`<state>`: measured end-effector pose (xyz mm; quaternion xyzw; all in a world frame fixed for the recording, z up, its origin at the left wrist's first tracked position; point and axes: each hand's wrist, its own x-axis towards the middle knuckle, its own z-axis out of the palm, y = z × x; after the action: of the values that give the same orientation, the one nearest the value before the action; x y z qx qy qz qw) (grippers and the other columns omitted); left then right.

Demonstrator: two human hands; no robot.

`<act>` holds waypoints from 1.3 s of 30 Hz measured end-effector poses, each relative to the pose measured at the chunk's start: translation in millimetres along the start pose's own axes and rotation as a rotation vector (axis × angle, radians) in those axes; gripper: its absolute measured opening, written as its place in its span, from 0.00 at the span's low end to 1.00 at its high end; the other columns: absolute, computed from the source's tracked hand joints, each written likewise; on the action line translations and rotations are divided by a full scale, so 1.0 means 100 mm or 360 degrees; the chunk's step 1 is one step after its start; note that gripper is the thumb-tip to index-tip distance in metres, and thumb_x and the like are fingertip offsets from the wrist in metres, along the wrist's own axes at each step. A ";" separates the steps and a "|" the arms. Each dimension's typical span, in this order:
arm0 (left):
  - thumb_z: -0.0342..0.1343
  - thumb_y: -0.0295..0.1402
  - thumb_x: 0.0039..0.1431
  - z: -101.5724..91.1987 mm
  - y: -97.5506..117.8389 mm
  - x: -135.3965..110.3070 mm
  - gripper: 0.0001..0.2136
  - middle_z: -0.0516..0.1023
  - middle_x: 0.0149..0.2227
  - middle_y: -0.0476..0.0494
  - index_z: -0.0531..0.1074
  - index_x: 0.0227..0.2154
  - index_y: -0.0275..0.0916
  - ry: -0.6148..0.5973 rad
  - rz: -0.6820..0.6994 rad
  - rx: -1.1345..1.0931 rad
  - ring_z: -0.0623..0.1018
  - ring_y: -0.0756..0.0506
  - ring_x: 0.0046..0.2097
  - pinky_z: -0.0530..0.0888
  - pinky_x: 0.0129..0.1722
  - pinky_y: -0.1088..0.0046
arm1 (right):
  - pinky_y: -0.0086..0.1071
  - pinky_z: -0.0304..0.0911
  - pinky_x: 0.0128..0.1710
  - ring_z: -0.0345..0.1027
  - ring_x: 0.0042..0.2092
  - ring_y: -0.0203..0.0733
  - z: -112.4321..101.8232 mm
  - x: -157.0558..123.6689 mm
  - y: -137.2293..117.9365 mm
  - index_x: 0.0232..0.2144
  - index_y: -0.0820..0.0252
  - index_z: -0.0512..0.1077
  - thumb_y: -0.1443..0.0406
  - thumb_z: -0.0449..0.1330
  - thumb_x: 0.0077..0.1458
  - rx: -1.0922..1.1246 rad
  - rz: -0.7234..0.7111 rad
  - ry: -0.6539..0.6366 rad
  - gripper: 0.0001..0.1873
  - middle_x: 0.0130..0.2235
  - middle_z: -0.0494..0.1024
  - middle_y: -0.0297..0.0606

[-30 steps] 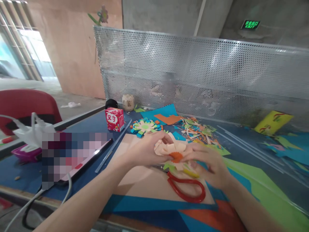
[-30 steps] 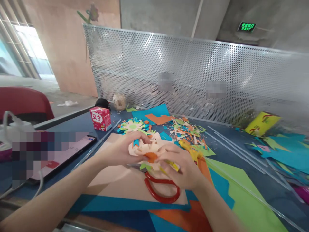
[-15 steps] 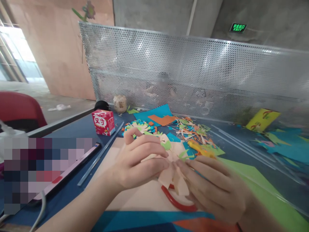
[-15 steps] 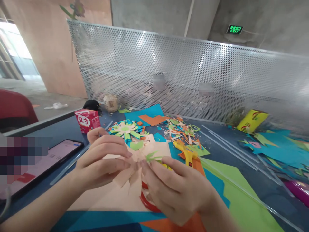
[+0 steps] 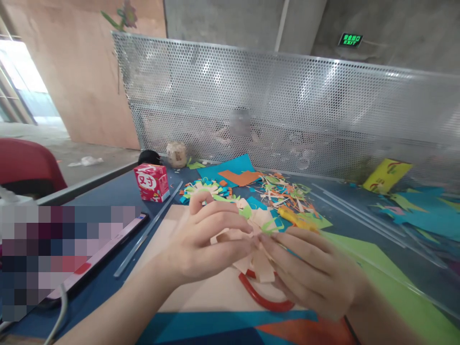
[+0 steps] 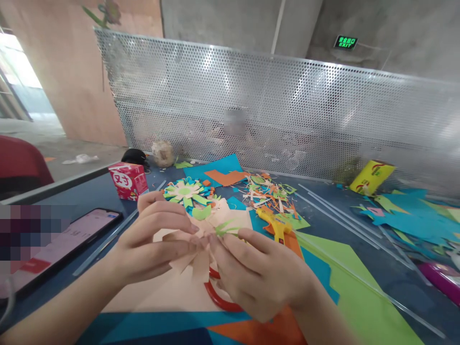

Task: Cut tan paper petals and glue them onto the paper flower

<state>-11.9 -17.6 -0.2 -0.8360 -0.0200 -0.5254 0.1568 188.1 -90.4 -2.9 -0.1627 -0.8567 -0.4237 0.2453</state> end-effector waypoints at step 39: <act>0.56 0.27 0.46 0.16 -0.07 -0.05 0.01 0.74 0.36 0.40 0.72 0.24 0.36 -0.0284 -0.1398 -0.0998 0.74 0.46 0.38 0.72 0.33 0.70 | 0.34 0.64 0.40 0.67 0.39 0.38 0.16 -0.02 -0.01 0.34 0.63 0.71 0.68 0.49 0.52 0.1399 0.1138 0.0061 0.12 0.33 0.75 0.41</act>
<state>-1.4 -5.4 -9.6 -0.7970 -0.2229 -0.4492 -0.3366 184.5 -78.2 -12.8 -0.3176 -0.8395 0.0796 0.4336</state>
